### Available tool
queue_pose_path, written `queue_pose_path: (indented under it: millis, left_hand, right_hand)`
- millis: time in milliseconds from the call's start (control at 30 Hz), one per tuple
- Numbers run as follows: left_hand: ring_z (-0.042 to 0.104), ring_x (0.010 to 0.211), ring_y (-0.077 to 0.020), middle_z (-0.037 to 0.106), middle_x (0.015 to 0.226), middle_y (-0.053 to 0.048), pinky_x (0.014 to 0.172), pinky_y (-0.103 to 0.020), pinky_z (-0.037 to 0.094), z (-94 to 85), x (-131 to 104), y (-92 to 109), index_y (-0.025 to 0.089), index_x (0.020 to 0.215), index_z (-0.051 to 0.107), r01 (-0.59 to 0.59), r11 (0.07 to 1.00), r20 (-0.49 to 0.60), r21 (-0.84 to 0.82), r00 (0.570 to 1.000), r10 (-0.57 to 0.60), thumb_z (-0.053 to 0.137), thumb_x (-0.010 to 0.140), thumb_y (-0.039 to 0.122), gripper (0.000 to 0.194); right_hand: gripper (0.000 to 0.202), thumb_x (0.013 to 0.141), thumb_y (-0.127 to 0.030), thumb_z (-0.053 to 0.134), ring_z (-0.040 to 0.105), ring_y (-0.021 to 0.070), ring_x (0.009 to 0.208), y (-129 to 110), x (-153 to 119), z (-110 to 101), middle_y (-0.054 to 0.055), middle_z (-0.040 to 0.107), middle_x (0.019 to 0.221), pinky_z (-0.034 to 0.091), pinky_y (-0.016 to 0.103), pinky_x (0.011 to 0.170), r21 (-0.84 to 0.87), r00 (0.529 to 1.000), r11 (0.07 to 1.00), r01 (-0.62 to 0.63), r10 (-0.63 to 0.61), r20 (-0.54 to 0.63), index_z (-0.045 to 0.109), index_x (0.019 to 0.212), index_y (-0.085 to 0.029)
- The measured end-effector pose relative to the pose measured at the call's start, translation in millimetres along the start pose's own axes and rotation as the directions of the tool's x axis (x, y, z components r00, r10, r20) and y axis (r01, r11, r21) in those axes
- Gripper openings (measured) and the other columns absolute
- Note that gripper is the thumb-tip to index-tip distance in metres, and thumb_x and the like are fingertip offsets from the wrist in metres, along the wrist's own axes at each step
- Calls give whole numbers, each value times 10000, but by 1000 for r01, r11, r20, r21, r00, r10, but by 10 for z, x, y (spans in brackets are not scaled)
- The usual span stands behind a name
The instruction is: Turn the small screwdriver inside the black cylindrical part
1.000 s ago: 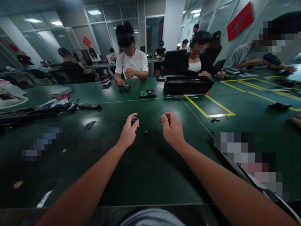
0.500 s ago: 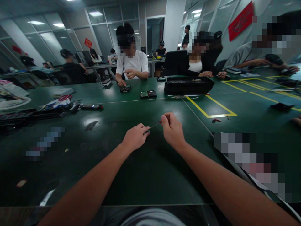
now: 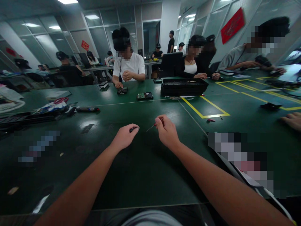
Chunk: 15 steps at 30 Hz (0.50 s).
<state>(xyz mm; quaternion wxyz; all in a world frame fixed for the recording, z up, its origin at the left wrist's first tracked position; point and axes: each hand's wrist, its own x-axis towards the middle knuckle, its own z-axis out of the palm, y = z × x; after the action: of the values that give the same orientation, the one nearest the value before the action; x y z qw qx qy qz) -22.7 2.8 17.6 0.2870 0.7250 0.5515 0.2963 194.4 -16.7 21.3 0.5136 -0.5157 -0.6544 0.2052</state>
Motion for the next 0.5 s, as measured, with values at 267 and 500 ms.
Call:
queue_pose_path:
  millis: [267, 500]
  left_hand:
    - [482, 564, -106, 581, 742, -2, 458, -192, 363, -746, -427, -92, 191, 916, 656, 206, 439, -61, -875, 851, -521, 527, 881, 229, 139]
    - [470, 589, -83, 579, 639, 59, 517, -159, 439, -1523, -1014, -602, 163, 782, 529, 130, 445, -249, -886, 676, -693, 447, 919, 141, 161]
  right_hand:
    - [267, 1015, -431, 428, 623, 199, 728, 21, -12, 19, 18, 653, 769, 435, 325, 657, 48, 995, 998, -50, 46, 89, 579, 922, -232]
    - [286, 1016, -445, 432, 596, 186, 696, 47, -17, 26, 13, 641, 763, 425, 315, 634, 47, 993, 997, -66, 61, 101, 594, 927, -228]
